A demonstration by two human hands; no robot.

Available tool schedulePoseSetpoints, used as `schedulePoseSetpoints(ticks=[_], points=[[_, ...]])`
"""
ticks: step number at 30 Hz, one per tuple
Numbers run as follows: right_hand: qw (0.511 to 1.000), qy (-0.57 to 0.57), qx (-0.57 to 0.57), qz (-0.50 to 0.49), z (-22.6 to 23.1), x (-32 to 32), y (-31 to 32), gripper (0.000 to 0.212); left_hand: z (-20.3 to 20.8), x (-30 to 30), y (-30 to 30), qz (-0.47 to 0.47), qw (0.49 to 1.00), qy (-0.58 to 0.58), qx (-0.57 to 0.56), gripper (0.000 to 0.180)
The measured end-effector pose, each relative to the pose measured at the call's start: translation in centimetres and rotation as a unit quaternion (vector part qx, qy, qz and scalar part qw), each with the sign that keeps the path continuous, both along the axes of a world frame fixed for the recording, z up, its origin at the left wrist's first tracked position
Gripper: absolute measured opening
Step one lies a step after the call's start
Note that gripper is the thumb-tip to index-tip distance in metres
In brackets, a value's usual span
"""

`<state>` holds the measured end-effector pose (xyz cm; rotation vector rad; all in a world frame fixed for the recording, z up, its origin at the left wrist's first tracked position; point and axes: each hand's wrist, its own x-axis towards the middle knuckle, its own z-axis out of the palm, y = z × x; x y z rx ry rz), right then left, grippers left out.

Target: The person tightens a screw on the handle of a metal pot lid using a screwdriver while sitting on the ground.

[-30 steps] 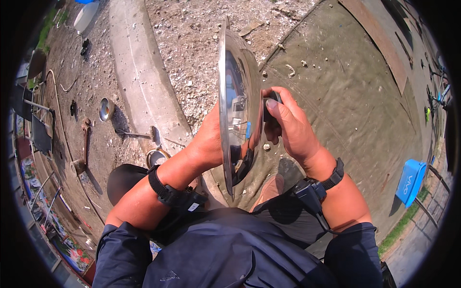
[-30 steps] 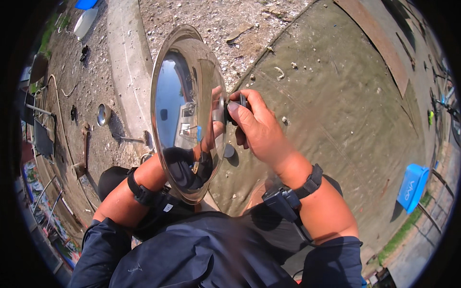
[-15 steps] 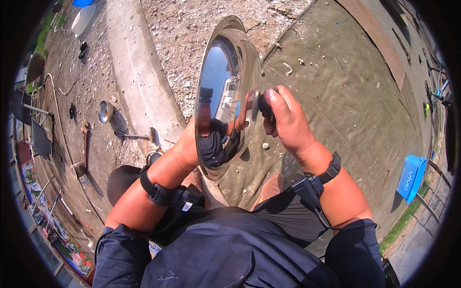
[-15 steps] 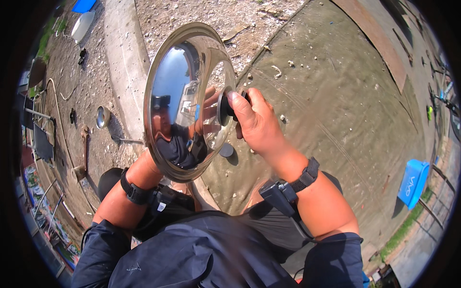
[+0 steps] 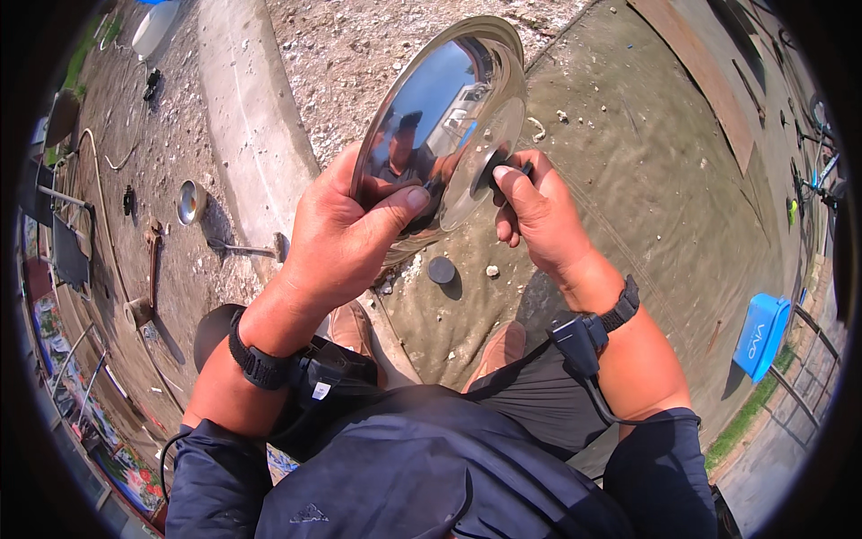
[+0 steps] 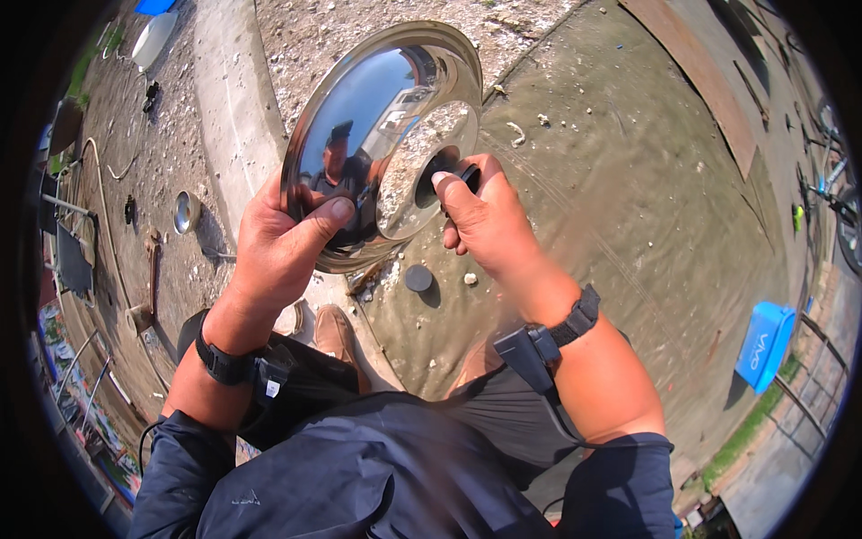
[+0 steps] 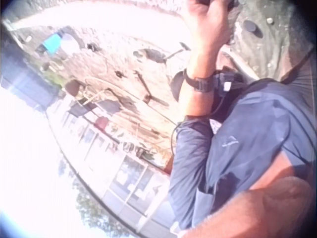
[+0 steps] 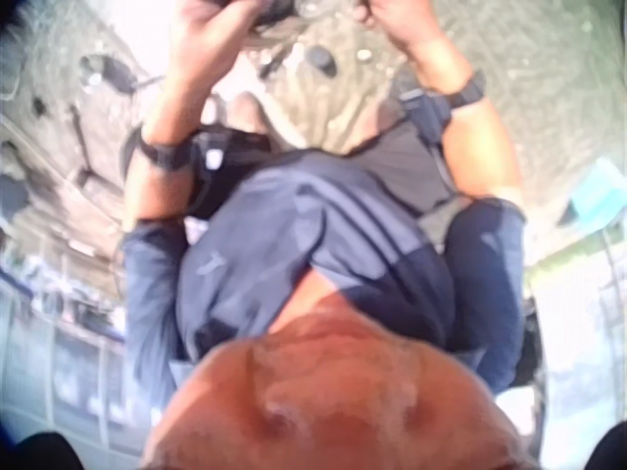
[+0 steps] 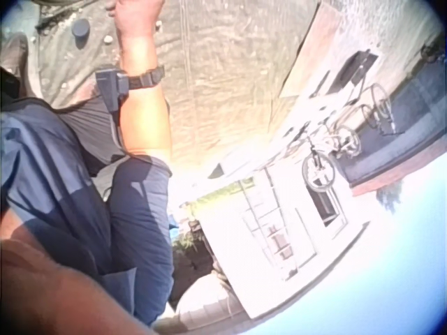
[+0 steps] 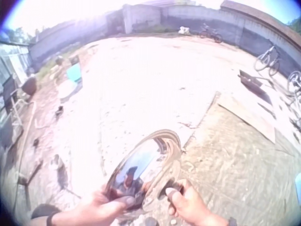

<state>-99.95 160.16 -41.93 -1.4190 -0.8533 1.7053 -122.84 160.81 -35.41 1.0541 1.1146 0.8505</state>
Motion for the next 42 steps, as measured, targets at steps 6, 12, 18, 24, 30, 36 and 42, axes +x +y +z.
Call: schedulePoseSetpoints(ticks=[6,12,18,24,30,36,42], points=[[0.999,-0.007,0.016,0.048,0.6,0.2,0.0,0.035,0.5,-1.4,0.7,-0.032,0.999,0.023,0.030,0.043],[0.997,-0.001,0.038,0.066,0.4,0.5,0.2,0.033,0.8,-1.7,0.8,-0.039,0.998,0.028,0.035,0.042],[0.998,0.029,0.031,0.050,0.5,0.3,0.3,0.032,1.0,-2.0,1.0,-0.040,0.998,0.038,0.043,0.041],[0.996,0.060,0.035,0.055,0.2,0.6,0.5,0.030,1.1,-2.1,1.2,-0.042,0.998,0.011,0.034,0.041],[0.995,0.071,0.030,0.067,0.2,0.9,0.7,0.027,0.5,-2.5,1.4,-0.042,0.998,0.001,0.036,0.042],[0.994,0.086,0.024,0.067,0.1,0.9,0.7,0.024,0.4,-2.5,1.5,-0.030,0.999,-0.019,0.028,0.043],[0.993,0.090,0.030,0.069,0.3,0.8,0.8,0.035,-0.1,-2.7,1.8,-0.031,0.998,-0.034,0.035,0.045]])
